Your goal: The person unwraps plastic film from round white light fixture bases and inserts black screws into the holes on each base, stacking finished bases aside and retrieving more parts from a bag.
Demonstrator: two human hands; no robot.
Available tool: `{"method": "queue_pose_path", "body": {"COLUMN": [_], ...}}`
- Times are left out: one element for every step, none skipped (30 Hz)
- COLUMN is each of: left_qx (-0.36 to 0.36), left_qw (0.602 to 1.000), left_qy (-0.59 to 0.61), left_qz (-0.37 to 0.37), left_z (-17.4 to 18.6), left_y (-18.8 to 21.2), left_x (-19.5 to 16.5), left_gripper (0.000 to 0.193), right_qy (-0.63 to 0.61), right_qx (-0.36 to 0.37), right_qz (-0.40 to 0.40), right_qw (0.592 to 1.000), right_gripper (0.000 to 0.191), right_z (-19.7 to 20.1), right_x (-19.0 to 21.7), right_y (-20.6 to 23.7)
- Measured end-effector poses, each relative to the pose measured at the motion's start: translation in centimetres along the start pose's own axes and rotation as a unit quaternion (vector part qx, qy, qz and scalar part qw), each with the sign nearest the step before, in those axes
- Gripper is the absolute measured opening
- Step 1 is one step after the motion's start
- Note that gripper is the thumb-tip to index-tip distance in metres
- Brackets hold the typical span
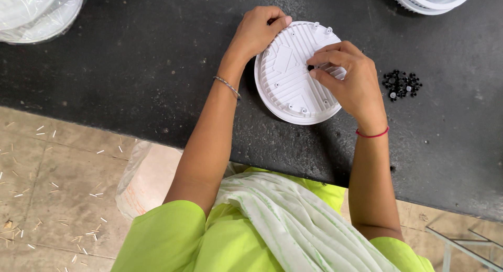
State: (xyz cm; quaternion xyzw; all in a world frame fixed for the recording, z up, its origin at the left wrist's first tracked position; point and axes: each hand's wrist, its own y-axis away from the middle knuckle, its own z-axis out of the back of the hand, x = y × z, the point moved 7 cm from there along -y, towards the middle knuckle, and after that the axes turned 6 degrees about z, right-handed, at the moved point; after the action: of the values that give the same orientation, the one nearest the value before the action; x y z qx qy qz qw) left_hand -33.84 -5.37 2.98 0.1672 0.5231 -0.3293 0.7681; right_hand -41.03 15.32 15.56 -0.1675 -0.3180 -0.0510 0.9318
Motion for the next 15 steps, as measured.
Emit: {"method": "queue_pose_path", "body": {"left_qx": [0.0, 0.001, 0.002, 0.002, 0.003, 0.003, 0.001, -0.002, -0.004, -0.003, -0.001, 0.001, -0.001, -0.004, -0.006], "left_qw": [1.0, 1.0, 1.0, 1.0, 1.0, 1.0, 1.0, 1.0, 1.0, 1.0, 1.0, 1.0, 1.0, 1.0, 1.0], "left_qy": [0.001, 0.003, 0.004, 0.009, 0.013, 0.017, 0.01, 0.002, -0.006, -0.008, -0.011, -0.013, -0.013, -0.014, -0.014], "left_qz": [0.004, 0.007, 0.01, 0.002, -0.005, -0.012, -0.003, 0.007, 0.016, 0.018, 0.019, 0.021, 0.012, 0.003, -0.006], "left_z": [0.0, 0.0, 0.0, 0.0, 0.0, 0.1, 0.1, 0.0, 0.0, 0.0, 0.0, -0.1, -0.1, 0.0, 0.0], "left_y": [0.0, 0.0, 0.0, 0.0, 0.0, 0.1, 0.1, 0.1, 0.1, 0.1, 0.1, 0.1, 0.1, 0.0, 0.1], "left_x": [0.1, 0.1, 0.2, 0.0, -0.1, -0.2, -0.1, 0.0, 0.1, 0.2, 0.2, 0.3, 0.2, 0.1, 0.0], "left_gripper": [0.024, 0.024, 0.024, 0.025, 0.025, 0.025, 0.025, 0.024, 0.024, 0.025, 0.025, 0.025, 0.025, 0.025, 0.024], "right_qy": [-0.002, -0.003, -0.005, -0.018, -0.032, -0.046, -0.032, -0.018, -0.005, 0.013, 0.03, 0.048, 0.058, 0.068, 0.077], "right_qx": [0.0, 0.0, 0.0, -0.001, -0.001, 0.0, -0.009, -0.018, -0.027, -0.026, -0.025, -0.025, -0.022, -0.019, -0.016], "right_qz": [0.002, 0.003, 0.004, 0.001, -0.003, -0.006, 0.0, 0.006, 0.012, 0.024, 0.035, 0.045, 0.055, 0.065, 0.075], "right_qw": [1.0, 1.0, 1.0, 1.0, 0.999, 0.999, 0.999, 1.0, 1.0, 0.999, 0.999, 0.998, 0.997, 0.995, 0.994], "right_gripper": [0.025, 0.025, 0.025, 0.026, 0.026, 0.026, 0.025, 0.024, 0.023, 0.023, 0.024, 0.025, 0.025, 0.024, 0.024], "right_z": [0.0, 0.0, 0.0, 0.1, 0.2, 0.3, 0.6, 0.8, 0.9, 0.8, 0.8, 0.7, 0.6, 0.5, 0.5], "right_x": [0.0, 0.1, 0.1, 0.1, 0.1, 0.1, 0.2, 0.5, 0.7, 1.0, 1.2, 1.5, 1.7, 1.9, 2.0], "right_y": [0.0, -0.1, 0.0, 0.0, 0.2, 0.3, 0.5, 0.7, 1.0, 1.3, 1.5, 1.8, 2.0, 2.1, 2.2]}}
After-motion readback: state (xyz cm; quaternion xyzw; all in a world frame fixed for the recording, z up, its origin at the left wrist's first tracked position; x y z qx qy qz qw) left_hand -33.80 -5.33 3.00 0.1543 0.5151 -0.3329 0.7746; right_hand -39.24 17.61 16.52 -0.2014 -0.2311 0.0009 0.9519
